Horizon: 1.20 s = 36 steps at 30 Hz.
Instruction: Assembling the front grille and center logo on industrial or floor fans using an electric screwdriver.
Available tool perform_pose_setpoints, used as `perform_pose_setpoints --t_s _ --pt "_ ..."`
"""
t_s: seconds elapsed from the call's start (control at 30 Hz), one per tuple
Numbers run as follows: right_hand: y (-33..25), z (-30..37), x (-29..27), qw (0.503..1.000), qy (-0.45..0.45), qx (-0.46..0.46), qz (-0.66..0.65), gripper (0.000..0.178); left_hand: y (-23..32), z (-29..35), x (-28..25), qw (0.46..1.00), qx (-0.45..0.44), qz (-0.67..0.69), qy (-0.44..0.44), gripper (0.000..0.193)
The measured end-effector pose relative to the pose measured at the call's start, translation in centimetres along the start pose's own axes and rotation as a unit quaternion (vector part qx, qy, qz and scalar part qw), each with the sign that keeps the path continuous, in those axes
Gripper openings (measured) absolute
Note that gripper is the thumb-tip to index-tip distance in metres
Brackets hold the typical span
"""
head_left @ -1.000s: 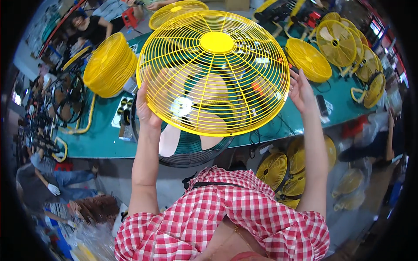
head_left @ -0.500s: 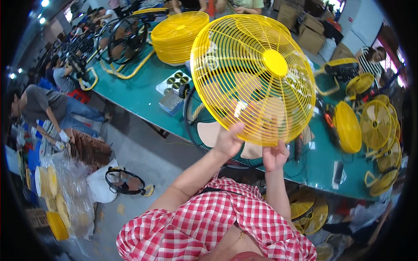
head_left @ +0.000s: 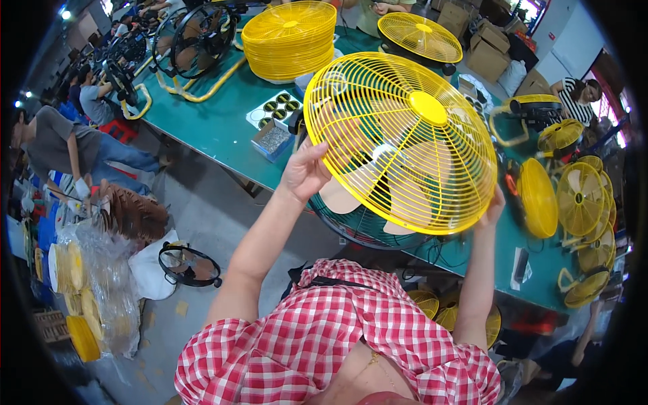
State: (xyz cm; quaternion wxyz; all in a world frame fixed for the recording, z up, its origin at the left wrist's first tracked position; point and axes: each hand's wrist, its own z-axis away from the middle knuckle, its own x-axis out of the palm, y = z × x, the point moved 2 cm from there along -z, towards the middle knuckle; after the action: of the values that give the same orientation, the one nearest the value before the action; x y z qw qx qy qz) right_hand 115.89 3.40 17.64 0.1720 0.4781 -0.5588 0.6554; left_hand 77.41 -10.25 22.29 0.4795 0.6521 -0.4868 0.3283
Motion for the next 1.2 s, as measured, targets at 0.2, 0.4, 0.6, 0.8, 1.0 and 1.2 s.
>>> perform_pose_setpoints --t_s 0.2,0.4,0.6,0.8,1.0,1.2 --pt "1.1 -1.6 1.9 0.965 0.224 0.079 0.111 0.052 -3.1 2.6 -1.3 1.0 0.001 -0.018 0.025 0.065" --pt "1.2 -3.2 0.6 0.97 0.198 0.064 0.123 0.043 -3.1 4.8 -0.7 0.994 -0.007 -0.1 0.043 0.057" --pt "-2.0 -5.5 1.7 0.958 0.155 0.119 0.211 0.04 3.9 -0.8 -5.8 0.931 0.056 -0.241 0.269 0.069" --pt "-2.1 -10.2 0.4 0.917 0.183 0.061 0.35 0.043 0.1 0.2 -7.2 0.848 0.144 -0.372 0.348 0.035" --pt "-0.9 -13.1 -1.4 0.792 0.161 0.002 0.589 0.059 -1.0 1.7 -7.8 0.739 0.145 -0.54 0.375 0.043" --pt "1.0 -11.9 -0.3 0.701 0.202 0.027 0.684 0.076 -0.4 2.4 -9.0 0.752 0.091 -0.52 0.393 0.049"
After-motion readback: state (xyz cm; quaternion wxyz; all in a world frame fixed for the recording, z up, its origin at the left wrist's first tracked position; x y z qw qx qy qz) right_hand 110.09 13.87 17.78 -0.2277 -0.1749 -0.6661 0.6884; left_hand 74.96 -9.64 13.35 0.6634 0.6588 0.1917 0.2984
